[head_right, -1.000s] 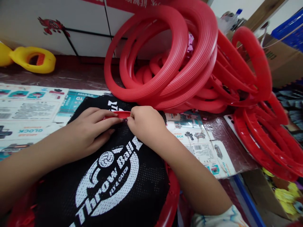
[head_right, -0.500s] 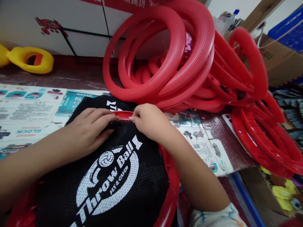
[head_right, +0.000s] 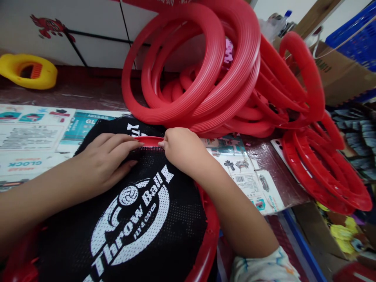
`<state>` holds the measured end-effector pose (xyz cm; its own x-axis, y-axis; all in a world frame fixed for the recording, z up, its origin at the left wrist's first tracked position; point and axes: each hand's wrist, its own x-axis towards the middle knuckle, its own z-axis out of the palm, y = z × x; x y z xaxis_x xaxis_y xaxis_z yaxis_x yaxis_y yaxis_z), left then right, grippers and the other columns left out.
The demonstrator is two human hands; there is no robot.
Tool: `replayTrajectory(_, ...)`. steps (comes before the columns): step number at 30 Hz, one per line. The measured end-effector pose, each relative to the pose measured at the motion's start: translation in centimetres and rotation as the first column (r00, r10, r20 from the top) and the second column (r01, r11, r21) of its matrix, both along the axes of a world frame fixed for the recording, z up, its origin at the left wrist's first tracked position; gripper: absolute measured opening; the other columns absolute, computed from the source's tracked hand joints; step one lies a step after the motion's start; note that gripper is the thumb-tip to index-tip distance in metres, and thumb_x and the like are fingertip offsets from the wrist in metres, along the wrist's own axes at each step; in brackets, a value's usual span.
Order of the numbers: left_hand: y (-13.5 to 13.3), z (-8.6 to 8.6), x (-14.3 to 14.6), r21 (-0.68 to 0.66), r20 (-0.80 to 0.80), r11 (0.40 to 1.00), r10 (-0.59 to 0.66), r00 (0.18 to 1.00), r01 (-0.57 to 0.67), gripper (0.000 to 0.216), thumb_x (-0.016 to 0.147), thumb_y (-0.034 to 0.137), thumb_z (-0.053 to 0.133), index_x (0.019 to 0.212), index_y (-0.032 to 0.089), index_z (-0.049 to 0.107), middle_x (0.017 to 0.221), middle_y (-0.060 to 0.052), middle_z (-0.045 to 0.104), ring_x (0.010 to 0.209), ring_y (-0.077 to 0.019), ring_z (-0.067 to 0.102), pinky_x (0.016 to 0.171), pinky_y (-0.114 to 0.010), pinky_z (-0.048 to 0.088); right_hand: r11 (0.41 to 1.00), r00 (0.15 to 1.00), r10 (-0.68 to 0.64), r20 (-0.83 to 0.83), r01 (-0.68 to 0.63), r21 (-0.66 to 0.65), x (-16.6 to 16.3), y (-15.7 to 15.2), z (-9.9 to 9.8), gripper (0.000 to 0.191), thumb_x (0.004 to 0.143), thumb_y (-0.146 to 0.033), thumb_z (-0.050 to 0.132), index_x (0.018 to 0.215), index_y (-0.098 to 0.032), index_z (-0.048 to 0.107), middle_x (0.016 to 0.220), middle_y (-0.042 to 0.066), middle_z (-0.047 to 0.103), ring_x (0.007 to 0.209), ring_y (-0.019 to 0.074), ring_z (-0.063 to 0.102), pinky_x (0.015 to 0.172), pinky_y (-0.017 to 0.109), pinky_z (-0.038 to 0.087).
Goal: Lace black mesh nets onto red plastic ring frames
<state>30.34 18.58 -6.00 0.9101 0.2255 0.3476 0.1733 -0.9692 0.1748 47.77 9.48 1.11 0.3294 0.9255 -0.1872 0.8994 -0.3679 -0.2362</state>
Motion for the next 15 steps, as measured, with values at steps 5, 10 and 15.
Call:
replayTrajectory(5,0.08,-0.06,-0.01,0.009,0.011,1.0,-0.016,1.0,0.016,0.027,0.092,0.02,0.041,0.116,0.01,0.049,0.114,-0.017,0.055,0.097,-0.0322,0.05,0.085,-0.05,0.048,1.0,1.0,0.004,0.001,-0.004,-0.016,0.13,0.12,-0.15,0.02,0.089,-0.026,0.055,0.078,-0.016,0.068,0.071,0.002,0.067,0.058,0.0105,0.052,0.056,0.025,0.03)
replayTrajectory(10,-0.02,-0.06,-0.05,0.035,0.019,0.999,-0.029,0.999,0.028,0.027,0.092,0.018,0.041,0.116,0.009,0.049,0.115,-0.018,0.054,0.097,-0.032,0.051,0.083,-0.049,0.049,1.0,1.0,0.01,0.023,-0.009,-0.022,0.34,0.28,-0.44,0.02,0.088,-0.027,0.055,0.079,-0.015,0.069,0.073,0.003,0.067,0.058,0.011,0.051,0.056,0.025,0.029)
replayTrajectory(15,-0.04,0.03,0.01,0.014,0.02,1.0,-0.019,1.0,0.018,0.027,0.091,0.018,0.042,0.115,0.009,0.05,0.114,-0.017,0.054,0.098,-0.0325,0.051,0.084,-0.049,0.048,0.998,0.995,0.032,0.089,-0.026,-0.061,0.35,0.43,-0.77,0.022,0.088,-0.027,0.053,0.077,-0.015,0.069,0.07,0.004,0.065,0.056,0.0119,0.047,0.054,0.026,0.027)
